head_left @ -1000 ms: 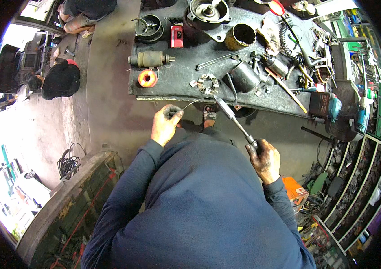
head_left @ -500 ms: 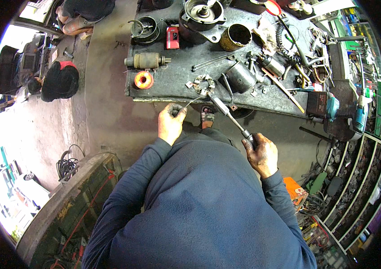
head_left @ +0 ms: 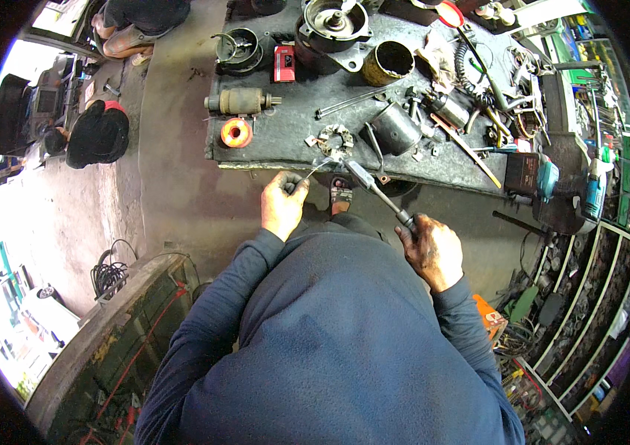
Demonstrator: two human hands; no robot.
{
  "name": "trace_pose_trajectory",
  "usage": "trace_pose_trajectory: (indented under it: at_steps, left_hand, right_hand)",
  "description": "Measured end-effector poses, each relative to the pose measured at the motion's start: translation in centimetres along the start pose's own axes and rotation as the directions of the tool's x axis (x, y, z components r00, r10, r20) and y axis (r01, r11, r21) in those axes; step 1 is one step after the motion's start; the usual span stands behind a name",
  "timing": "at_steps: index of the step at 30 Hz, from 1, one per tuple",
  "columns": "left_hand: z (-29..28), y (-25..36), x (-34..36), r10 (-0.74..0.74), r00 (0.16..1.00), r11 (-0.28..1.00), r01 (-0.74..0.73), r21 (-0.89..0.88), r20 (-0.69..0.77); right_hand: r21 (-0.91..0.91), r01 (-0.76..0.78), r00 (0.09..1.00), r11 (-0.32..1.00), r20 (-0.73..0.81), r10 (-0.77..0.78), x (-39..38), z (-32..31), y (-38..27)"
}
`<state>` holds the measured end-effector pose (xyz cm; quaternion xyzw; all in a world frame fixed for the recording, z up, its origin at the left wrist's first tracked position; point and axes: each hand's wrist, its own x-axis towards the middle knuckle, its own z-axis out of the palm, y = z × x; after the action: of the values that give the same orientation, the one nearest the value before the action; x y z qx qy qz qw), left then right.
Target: The person uses a screwdriver to manipulate a small metal component on a cluttered workbench. They repeatedly pick up the part, adjust it, and use the tool to pry or tighten elements within the assembly.
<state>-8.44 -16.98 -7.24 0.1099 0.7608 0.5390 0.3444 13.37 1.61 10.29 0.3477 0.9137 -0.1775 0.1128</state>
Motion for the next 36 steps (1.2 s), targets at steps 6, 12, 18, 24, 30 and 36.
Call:
trace_pose_trajectory:
  at_steps: [6,12,18,24,30,36]
  left_hand:
    - [0.1,-0.3,0.3,0.079,0.997,0.996,-0.078,0.038,-0.012]
    - [0.2,0.8,0.2,0.012,1.000,1.000,-0.012,0.020,-0.011]
    - [0.7,1.0,0.3,-0.005,0.997,0.999,0.002,-0.051,-0.076]
    - [0.3,1.5,0.6,0.034,0.995,0.999,-0.031,0.024,-0.092]
    - [0.8,1.7,0.6,-0.030,0.996,0.999,0.026,-0.043,-0.090]
    - [0.7,1.8,0.8,0.046,0.994,0.998,-0.042,0.050,-0.100]
  right_hand:
    - [-0.151,0.053,0.998,0.987,0.031,-0.049,1.2,-2.8,-2.1]
    - [-0.079,0.001,0.997,0.997,0.079,0.006,0.9,-2.4,-1.4]
    - [-0.242,0.056,0.998,0.969,-0.006,-0.059,0.5,-2.1,-2.6]
    - [-0.193,0.137,0.990,0.972,-0.018,-0.143,2.2,-3.6,-0.9]
    - [-0.121,0.054,0.997,0.991,0.063,-0.046,1.1,-2.0,-1.0]
    - [-0.303,0.238,0.967,0.923,-0.016,-0.255,1.9,-2.4,0.5]
